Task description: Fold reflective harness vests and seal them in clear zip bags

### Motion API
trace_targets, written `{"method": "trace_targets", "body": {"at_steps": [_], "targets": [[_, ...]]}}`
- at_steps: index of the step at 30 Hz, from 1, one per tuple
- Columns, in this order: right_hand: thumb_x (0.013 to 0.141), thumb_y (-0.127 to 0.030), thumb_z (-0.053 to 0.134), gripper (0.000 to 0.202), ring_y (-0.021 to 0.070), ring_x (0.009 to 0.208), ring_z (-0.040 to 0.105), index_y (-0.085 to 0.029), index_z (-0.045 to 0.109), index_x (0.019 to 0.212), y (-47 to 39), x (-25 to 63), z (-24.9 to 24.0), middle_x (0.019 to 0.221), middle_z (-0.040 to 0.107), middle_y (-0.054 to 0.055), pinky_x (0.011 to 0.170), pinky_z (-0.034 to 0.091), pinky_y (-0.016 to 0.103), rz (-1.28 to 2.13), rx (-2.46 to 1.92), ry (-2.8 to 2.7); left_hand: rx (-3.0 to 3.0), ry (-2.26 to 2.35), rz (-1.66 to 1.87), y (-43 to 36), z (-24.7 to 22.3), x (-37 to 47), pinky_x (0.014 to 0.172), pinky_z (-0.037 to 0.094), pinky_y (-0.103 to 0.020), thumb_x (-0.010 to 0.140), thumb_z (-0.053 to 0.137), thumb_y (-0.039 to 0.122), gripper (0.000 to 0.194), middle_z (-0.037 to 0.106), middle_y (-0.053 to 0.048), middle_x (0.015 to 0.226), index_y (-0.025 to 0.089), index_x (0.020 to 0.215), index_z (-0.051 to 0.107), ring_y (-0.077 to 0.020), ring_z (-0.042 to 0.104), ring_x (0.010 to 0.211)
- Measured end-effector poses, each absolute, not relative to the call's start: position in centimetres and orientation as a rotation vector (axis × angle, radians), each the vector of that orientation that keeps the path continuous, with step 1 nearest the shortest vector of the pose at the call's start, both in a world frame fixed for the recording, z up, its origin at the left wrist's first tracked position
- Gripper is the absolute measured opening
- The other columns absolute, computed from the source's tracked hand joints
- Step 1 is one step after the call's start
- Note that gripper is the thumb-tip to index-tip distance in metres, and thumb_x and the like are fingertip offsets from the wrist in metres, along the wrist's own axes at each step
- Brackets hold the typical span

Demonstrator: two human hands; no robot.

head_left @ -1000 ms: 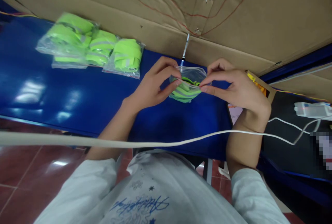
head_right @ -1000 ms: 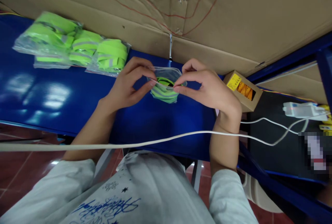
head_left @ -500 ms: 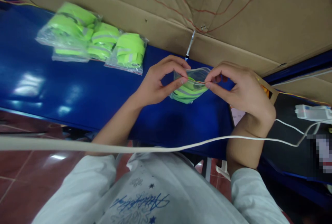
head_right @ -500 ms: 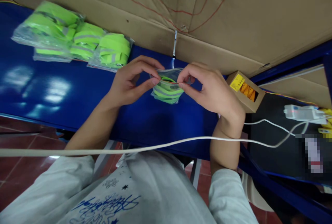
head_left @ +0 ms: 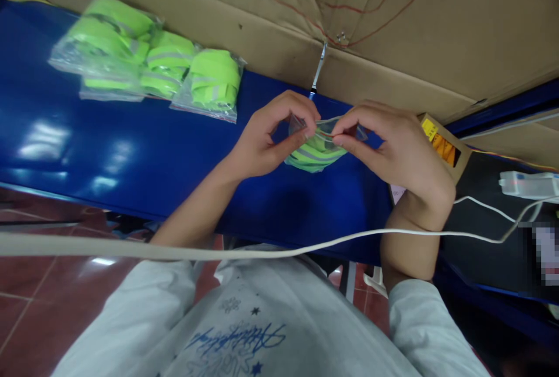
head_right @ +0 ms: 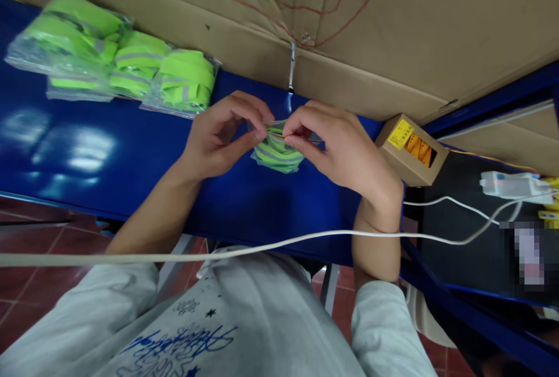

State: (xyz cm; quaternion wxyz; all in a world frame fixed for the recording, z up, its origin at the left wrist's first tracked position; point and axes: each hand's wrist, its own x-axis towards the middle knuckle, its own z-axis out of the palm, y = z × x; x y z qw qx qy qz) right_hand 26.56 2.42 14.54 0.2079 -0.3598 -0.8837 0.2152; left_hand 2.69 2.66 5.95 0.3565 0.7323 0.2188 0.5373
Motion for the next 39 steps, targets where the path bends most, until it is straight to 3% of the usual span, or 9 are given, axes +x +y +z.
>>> {"method": "trace_targets", "body": {"at_steps": [8,12,14,17,21,25,33,39], "targets": [[0.105,-0.033,0.06,0.018,0.0255,0.112,0.07,-0.033,0.071,0.119,2.5,26.6,14.5,0.118,0.074,0.004,0.1,0.056,0.042,0.586,-1.001,-2.459,1.635,0.505,1.34,3.5,5.3,2.2,0.09,0.056,-0.029,0.093,0.08,0.021,0.043,0.072,-0.004,0.114,0.029,0.132,0.066,-0.0164,0.069,0.104],[0.098,-0.038,0.07,0.035,0.0303,0.119,0.067,-0.03,0.067,0.132,3.1,27.5,14.2,0.131,0.068,0.009,0.103,0.055,0.047,0.514,-1.148,-2.412,1.389,0.61,1.288,4.0,5.1,2.1,0.091,0.058,-0.029,0.089,0.085,0.026,0.032,0.077,-0.003,0.108,0.026,0.12,0.074,-0.0164,0.073,0.101],[0.096,-0.039,0.073,0.035,0.0283,0.104,0.07,-0.027,0.068,0.128,3.6,28.1,13.7,0.121,0.071,0.009,0.094,0.058,0.048,0.512,-1.263,-2.366,1.329,0.664,1.295,4.3,4.8,2.0,0.087,0.059,-0.029,0.088,0.086,0.028,0.018,0.078,-0.003,0.102,0.022,0.104,0.078,-0.0156,0.074,0.094],[0.093,-0.038,0.076,0.02,0.0244,0.082,0.07,-0.024,0.074,0.107,4.3,28.7,13.0,0.095,0.075,0.006,0.081,0.058,0.045,0.575,-1.427,-2.195,1.265,0.724,1.337,4.8,4.3,1.7,0.077,0.057,-0.026,0.084,0.09,0.031,0.019,0.077,-0.003,0.091,0.018,0.09,0.078,-0.0128,0.071,0.08],[0.091,-0.039,0.077,0.018,0.0247,0.087,0.071,-0.027,0.075,0.104,5.0,29.0,12.6,0.096,0.078,0.005,0.083,0.058,0.045,0.677,-1.454,-2.112,1.247,0.795,1.369,5.3,3.8,1.4,0.069,0.053,-0.024,0.081,0.093,0.028,0.021,0.074,-0.002,0.084,0.015,0.088,0.077,-0.0103,0.066,0.071],[0.092,-0.044,0.076,0.016,0.026,0.092,0.072,-0.032,0.075,0.103,5.5,29.0,12.4,0.1,0.078,0.003,0.089,0.059,0.048,0.751,-1.413,-2.126,1.281,0.8,1.365,5.2,3.9,1.6,0.071,0.054,-0.026,0.082,0.092,0.03,0.02,0.074,-0.002,0.088,0.018,0.089,0.078,-0.0129,0.069,0.078],[0.094,-0.049,0.073,0.018,0.023,0.082,0.066,-0.031,0.073,0.089,5.7,29.0,12.2,0.086,0.074,0.002,0.073,0.056,0.041,0.745,-1.389,-2.161,1.305,0.808,1.395,5.4,3.8,1.4,0.066,0.051,-0.026,0.081,0.092,0.038,0.025,0.073,-0.001,0.086,0.021,0.089,0.077,-0.011,0.063,0.072],[0.092,-0.033,0.071,0.013,0.0191,0.072,0.06,-0.027,0.066,0.081,5.6,28.9,12.2,0.076,0.065,0.0,0.066,0.049,0.037,0.744,-1.279,-2.247,1.322,0.814,1.44,5.2,3.7,2.0,0.068,0.049,-0.027,0.084,0.089,0.04,0.022,0.073,0.0,0.087,0.023,0.089,0.077,-0.0124,0.064,0.077]]}}
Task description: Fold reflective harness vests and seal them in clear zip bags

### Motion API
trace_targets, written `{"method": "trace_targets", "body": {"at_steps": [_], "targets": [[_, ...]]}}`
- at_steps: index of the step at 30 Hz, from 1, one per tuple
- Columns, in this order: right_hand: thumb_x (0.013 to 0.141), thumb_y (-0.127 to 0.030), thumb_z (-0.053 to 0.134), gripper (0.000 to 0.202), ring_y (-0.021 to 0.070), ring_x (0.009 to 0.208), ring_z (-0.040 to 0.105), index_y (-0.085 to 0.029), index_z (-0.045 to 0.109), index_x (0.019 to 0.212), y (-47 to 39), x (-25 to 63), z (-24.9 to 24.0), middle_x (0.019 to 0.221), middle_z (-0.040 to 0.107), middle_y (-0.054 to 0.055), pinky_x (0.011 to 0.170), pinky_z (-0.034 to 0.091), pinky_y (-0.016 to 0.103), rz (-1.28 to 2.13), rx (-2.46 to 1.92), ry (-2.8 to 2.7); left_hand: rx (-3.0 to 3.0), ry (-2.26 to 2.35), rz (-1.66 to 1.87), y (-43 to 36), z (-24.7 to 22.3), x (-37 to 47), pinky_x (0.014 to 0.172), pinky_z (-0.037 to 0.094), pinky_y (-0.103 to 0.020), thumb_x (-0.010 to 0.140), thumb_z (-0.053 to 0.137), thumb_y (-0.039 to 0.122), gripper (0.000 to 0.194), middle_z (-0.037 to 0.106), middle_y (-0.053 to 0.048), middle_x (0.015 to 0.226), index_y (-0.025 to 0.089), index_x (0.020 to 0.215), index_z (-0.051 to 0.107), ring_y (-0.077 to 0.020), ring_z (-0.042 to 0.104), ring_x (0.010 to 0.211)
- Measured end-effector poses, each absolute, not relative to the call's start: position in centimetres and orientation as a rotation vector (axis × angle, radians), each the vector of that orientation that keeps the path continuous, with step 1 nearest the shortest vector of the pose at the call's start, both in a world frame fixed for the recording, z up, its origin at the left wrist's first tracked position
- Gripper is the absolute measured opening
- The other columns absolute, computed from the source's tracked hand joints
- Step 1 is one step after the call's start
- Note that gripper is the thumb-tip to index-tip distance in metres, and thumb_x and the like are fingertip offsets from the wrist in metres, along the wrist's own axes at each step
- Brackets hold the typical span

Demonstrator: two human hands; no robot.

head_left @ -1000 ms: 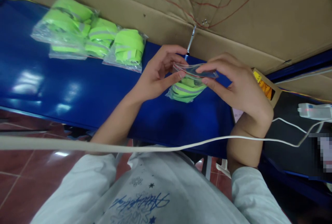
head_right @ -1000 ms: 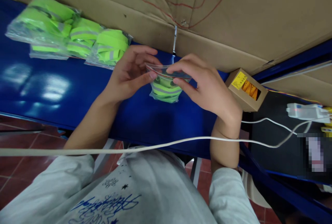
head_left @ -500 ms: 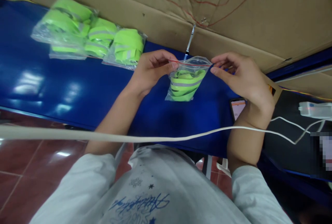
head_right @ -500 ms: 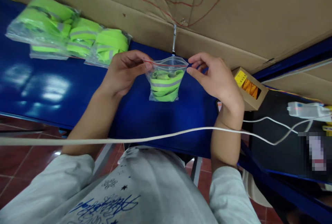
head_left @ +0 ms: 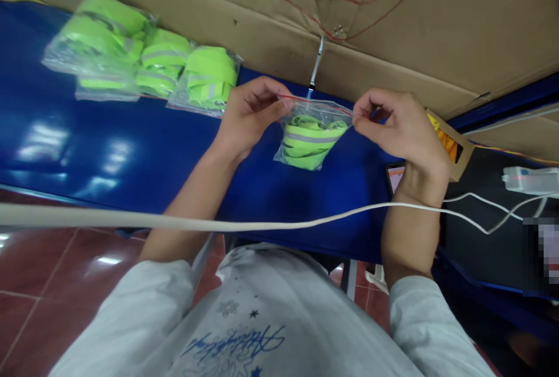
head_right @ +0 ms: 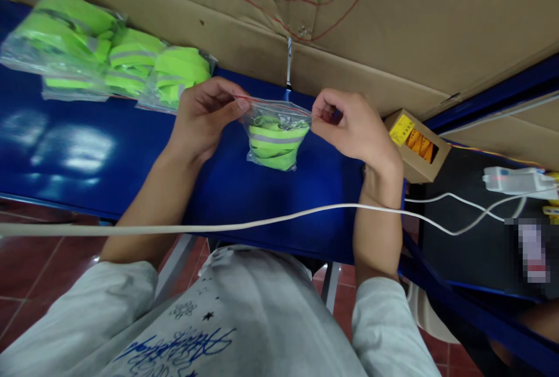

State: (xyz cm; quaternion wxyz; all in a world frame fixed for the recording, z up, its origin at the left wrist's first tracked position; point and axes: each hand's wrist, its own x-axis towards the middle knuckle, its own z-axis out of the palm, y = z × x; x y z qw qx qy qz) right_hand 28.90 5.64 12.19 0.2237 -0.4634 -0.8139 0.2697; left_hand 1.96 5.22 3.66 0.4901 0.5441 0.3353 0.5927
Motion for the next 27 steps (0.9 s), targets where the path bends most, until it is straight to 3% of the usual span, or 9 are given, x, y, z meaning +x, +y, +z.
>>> {"method": "trace_targets", "body": {"at_steps": [6,11,15,27], "targets": [[0.091,-0.046,0.075,0.019,0.0221,0.079,0.066,-0.028,0.069,0.09,6.2,29.0,11.3,0.087,0.072,0.001,0.074,0.056,0.04,0.846,-1.251,-2.206,1.318,0.731,1.394,4.8,3.9,2.6,0.08,0.054,-0.032,0.085,0.089,0.04,0.024,0.074,-0.002,0.095,0.025,0.1,0.078,-0.0169,0.066,0.088],[0.091,-0.052,0.076,0.026,0.0205,0.075,0.062,-0.028,0.068,0.089,6.2,29.0,11.2,0.08,0.067,0.0,0.072,0.054,0.039,0.866,-1.207,-2.224,1.298,0.739,1.315,5.0,3.6,2.2,0.087,0.054,-0.033,0.08,0.093,0.039,0.035,0.074,-0.003,0.099,0.022,0.107,0.079,-0.0176,0.068,0.094],[0.092,-0.046,0.074,0.023,0.0193,0.074,0.06,-0.026,0.066,0.084,6.0,28.7,11.5,0.079,0.065,0.001,0.072,0.054,0.039,0.84,-1.179,-2.257,1.333,0.689,1.31,5.3,3.0,2.2,0.082,0.052,-0.029,0.082,0.092,0.038,0.027,0.076,-0.002,0.096,0.021,0.1,0.081,-0.0139,0.067,0.088],[0.091,-0.055,0.075,0.027,0.0221,0.079,0.066,-0.029,0.075,0.097,6.5,29.8,10.9,0.086,0.071,0.002,0.077,0.058,0.042,0.963,-1.232,-2.208,1.34,0.741,1.351,5.0,3.1,2.4,0.07,0.051,-0.026,0.081,0.092,0.04,0.022,0.071,-0.001,0.086,0.023,0.09,0.081,-0.0126,0.064,0.077]]}}
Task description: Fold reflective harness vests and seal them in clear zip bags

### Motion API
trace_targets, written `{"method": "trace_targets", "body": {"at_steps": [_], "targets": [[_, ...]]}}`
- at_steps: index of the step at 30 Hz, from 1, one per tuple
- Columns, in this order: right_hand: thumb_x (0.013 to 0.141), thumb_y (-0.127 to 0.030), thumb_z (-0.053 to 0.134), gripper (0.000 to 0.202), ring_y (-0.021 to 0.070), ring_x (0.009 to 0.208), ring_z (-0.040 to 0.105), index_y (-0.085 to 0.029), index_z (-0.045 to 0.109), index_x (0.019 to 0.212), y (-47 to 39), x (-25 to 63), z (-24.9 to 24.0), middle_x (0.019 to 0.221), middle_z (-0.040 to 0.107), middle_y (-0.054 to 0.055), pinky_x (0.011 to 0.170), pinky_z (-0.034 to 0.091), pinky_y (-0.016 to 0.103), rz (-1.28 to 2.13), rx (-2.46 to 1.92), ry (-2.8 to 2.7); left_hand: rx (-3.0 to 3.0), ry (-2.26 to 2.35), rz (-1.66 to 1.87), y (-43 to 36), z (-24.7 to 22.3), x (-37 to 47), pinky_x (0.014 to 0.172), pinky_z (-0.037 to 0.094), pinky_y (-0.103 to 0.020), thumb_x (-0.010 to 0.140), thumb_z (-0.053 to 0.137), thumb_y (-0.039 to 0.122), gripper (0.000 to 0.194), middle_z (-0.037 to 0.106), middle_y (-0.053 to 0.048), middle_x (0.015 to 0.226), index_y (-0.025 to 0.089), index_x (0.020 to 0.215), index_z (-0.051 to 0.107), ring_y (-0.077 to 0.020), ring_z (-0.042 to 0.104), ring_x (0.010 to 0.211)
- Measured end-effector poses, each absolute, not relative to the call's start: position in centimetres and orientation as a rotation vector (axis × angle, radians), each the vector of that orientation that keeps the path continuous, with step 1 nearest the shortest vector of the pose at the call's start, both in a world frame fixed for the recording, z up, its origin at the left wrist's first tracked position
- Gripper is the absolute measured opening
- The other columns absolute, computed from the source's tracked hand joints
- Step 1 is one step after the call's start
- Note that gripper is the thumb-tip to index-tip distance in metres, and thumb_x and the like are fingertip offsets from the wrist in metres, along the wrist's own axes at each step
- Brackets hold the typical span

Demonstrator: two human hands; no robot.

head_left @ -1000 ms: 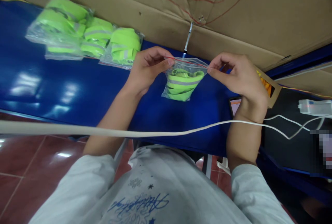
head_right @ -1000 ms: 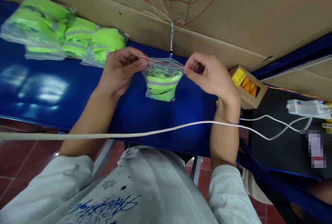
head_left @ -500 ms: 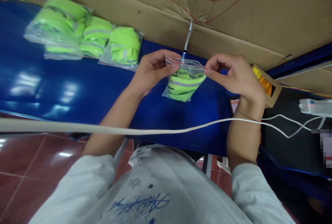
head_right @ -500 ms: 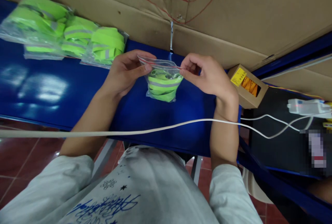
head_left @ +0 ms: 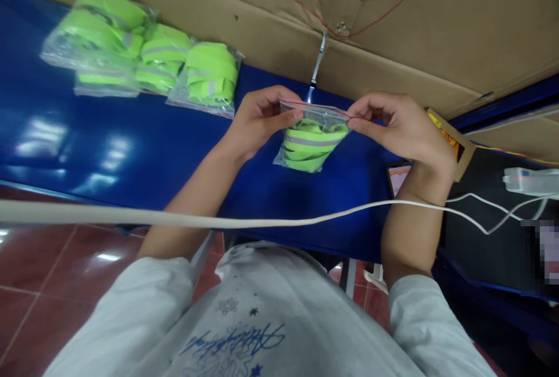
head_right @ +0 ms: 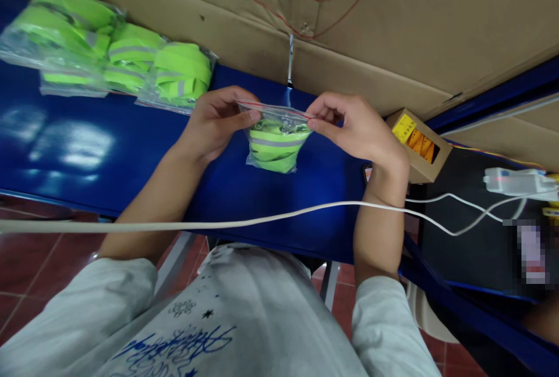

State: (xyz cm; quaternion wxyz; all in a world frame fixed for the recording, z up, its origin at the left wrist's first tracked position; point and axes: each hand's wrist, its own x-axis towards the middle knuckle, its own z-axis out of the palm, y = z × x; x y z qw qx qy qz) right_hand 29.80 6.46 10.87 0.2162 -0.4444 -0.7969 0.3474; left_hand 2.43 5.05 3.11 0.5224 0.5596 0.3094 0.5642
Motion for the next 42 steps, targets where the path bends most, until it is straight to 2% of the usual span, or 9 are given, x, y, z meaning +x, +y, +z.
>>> {"method": "trace_targets", "body": {"at_steps": [4,10,16,19,23,29,33,42], "targets": [[0.093,-0.052,0.074,0.023,0.0208,0.08,0.063,-0.03,0.073,0.1,6.5,29.8,11.0,0.088,0.071,0.002,0.078,0.056,0.041,0.95,-1.207,-2.258,1.301,0.759,1.347,5.2,3.1,2.4,0.068,0.051,-0.025,0.079,0.094,0.037,0.02,0.072,0.0,0.084,0.024,0.087,0.082,-0.0119,0.064,0.074],[0.09,-0.046,0.076,0.019,0.0193,0.068,0.058,-0.029,0.069,0.087,6.0,28.9,11.5,0.073,0.062,-0.001,0.07,0.053,0.039,0.799,-1.241,-2.258,1.281,0.757,1.334,5.2,3.1,2.5,0.067,0.05,-0.024,0.077,0.095,0.036,0.023,0.07,0.0,0.08,0.021,0.086,0.08,-0.0115,0.062,0.072],[0.089,-0.036,0.075,0.01,0.022,0.078,0.065,-0.028,0.07,0.088,6.1,28.7,11.3,0.081,0.069,0.0,0.079,0.057,0.042,0.799,-1.227,-2.276,1.261,0.752,1.334,5.1,2.8,2.9,0.073,0.052,-0.026,0.08,0.092,0.033,0.021,0.07,-0.001,0.084,0.02,0.089,0.078,-0.0133,0.063,0.076],[0.089,-0.039,0.077,0.014,0.0224,0.08,0.067,-0.028,0.072,0.096,6.3,28.7,11.0,0.087,0.072,0.001,0.081,0.059,0.043,0.841,-1.184,-2.272,1.257,0.76,1.346,5.2,2.6,3.0,0.075,0.052,-0.026,0.081,0.091,0.03,0.019,0.07,-0.001,0.084,0.02,0.089,0.077,-0.0136,0.064,0.078],[0.093,-0.046,0.072,0.018,0.0214,0.076,0.064,-0.028,0.073,0.092,6.4,28.6,10.8,0.081,0.07,0.001,0.075,0.057,0.041,0.783,-1.172,-2.294,1.262,0.771,1.344,5.1,2.6,3.1,0.076,0.052,-0.027,0.083,0.09,0.029,0.017,0.069,-0.001,0.083,0.02,0.089,0.078,-0.0142,0.065,0.078],[0.094,-0.043,0.072,0.014,0.0226,0.077,0.065,-0.03,0.073,0.09,6.1,28.5,11.1,0.083,0.071,0.001,0.076,0.055,0.042,0.768,-1.153,-2.305,1.268,0.783,1.349,5.1,2.6,3.0,0.076,0.053,-0.028,0.083,0.09,0.028,0.016,0.069,-0.001,0.083,0.021,0.09,0.078,-0.0144,0.065,0.078],[0.091,-0.044,0.076,0.015,0.0243,0.085,0.067,-0.03,0.072,0.097,5.9,27.9,11.4,0.092,0.073,0.002,0.082,0.055,0.043,0.804,-1.145,-2.313,1.272,0.765,1.36,5.0,2.5,3.1,0.075,0.053,-0.026,0.082,0.091,0.027,0.016,0.071,-0.002,0.085,0.02,0.09,0.079,-0.0135,0.065,0.078],[0.098,-0.043,0.067,0.014,0.0239,0.079,0.065,-0.031,0.07,0.093,5.9,27.0,11.0,0.087,0.071,0.002,0.076,0.054,0.042,0.725,-1.159,-2.356,1.341,0.76,1.355,5.2,2.7,3.0,0.073,0.055,-0.026,0.082,0.091,0.039,0.022,0.075,-0.002,0.088,0.022,0.092,0.08,-0.0143,0.068,0.079]]}}
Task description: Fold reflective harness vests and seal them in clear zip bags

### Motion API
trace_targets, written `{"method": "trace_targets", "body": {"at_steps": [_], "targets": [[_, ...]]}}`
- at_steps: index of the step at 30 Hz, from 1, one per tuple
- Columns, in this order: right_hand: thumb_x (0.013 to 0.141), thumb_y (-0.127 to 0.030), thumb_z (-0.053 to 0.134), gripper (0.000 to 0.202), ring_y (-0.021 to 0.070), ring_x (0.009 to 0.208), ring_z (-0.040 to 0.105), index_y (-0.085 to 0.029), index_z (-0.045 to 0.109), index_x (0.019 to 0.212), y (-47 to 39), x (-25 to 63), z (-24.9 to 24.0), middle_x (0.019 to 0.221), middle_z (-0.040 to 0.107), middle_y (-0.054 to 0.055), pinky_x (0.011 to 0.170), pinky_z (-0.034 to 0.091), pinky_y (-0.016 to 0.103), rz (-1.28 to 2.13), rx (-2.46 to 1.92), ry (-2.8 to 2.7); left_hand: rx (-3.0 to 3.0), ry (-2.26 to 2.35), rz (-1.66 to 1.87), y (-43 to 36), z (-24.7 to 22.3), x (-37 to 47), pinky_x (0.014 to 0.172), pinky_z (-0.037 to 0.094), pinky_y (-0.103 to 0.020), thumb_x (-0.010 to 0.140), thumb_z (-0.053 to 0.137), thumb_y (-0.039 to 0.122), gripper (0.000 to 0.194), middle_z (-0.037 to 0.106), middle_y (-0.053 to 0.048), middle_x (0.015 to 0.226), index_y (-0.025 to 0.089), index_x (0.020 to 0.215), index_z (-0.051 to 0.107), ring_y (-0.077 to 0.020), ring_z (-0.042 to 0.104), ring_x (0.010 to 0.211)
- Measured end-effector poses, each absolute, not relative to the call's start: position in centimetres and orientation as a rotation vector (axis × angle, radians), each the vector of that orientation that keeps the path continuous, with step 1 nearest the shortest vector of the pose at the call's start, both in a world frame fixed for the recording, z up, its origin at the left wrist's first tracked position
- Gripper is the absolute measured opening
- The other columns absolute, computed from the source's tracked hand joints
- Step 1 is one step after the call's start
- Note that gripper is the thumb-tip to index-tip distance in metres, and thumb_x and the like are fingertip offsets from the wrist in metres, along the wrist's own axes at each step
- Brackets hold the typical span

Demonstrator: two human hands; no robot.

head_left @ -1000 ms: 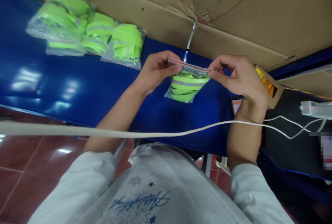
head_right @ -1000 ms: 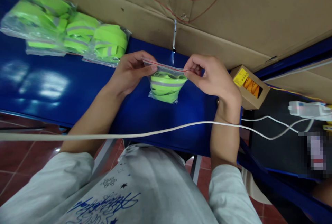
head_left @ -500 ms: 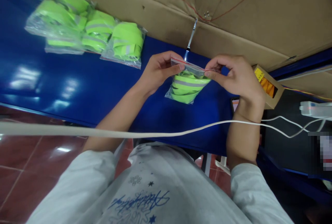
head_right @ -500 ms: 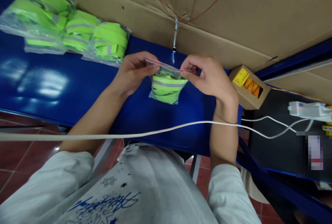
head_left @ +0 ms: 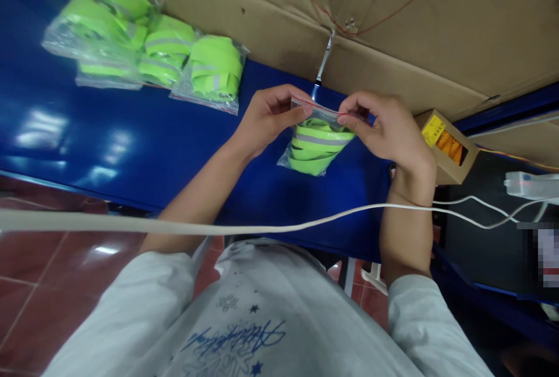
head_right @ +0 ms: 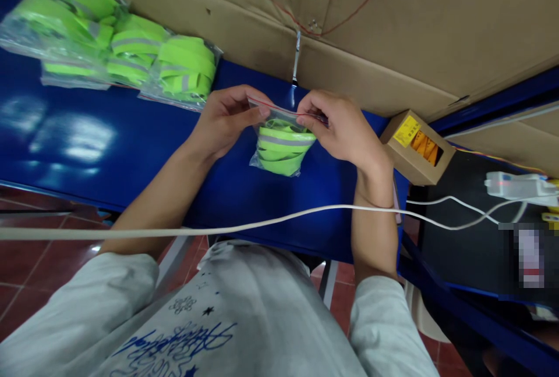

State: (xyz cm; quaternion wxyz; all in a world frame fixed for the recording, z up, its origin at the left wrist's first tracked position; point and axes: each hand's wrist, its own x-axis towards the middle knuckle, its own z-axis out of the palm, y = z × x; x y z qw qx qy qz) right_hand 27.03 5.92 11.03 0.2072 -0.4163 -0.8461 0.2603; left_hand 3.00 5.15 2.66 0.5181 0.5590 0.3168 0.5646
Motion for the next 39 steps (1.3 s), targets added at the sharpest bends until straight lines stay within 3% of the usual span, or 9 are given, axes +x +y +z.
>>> {"method": "trace_targets", "body": {"at_steps": [6,11,15,25,39], "targets": [[0.094,-0.046,0.075,0.019,0.0206,0.078,0.067,-0.027,0.074,0.091,6.1,27.6,10.9,0.083,0.074,0.001,0.07,0.053,0.034,0.783,-1.201,-2.283,1.398,0.817,1.398,5.5,2.1,2.8,0.062,0.054,-0.027,0.08,0.091,0.049,0.029,0.075,-0.001,0.085,0.024,0.088,0.078,-0.0144,0.068,0.072],[0.092,-0.041,0.078,0.014,0.02,0.077,0.066,-0.027,0.075,0.092,6.0,27.8,11.1,0.083,0.073,0.002,0.07,0.054,0.035,0.757,-1.197,-2.283,1.451,0.857,1.478,5.1,2.3,3.0,0.071,0.059,-0.033,0.079,0.091,0.048,0.029,0.075,-0.002,0.086,0.024,0.082,0.076,-0.0173,0.072,0.079],[0.091,-0.038,0.079,0.018,0.0223,0.086,0.068,-0.028,0.074,0.104,6.0,27.6,11.1,0.095,0.075,0.003,0.079,0.055,0.038,0.741,-1.125,-2.314,1.486,0.873,1.478,5.0,2.4,3.0,0.068,0.057,-0.032,0.078,0.093,0.045,0.029,0.074,-0.003,0.085,0.022,0.078,0.075,-0.0175,0.071,0.077],[0.092,-0.041,0.078,0.013,0.0202,0.079,0.068,-0.028,0.074,0.092,5.8,26.4,10.6,0.087,0.074,0.001,0.076,0.056,0.037,0.767,-1.065,-2.302,1.581,0.79,1.343,4.7,2.9,3.4,0.067,0.056,-0.031,0.078,0.089,0.058,0.041,0.071,-0.003,0.087,0.024,0.097,0.076,-0.0169,0.069,0.076],[0.096,-0.04,0.074,0.014,0.0172,0.075,0.065,-0.027,0.072,0.09,5.6,25.7,10.6,0.085,0.073,0.0,0.074,0.056,0.035,0.811,-1.058,-2.313,1.522,0.888,1.428,3.2,2.7,4.1,0.064,0.049,-0.028,0.087,0.086,0.043,0.022,0.073,-0.002,0.085,0.022,0.093,0.078,-0.0134,0.065,0.073]]}}
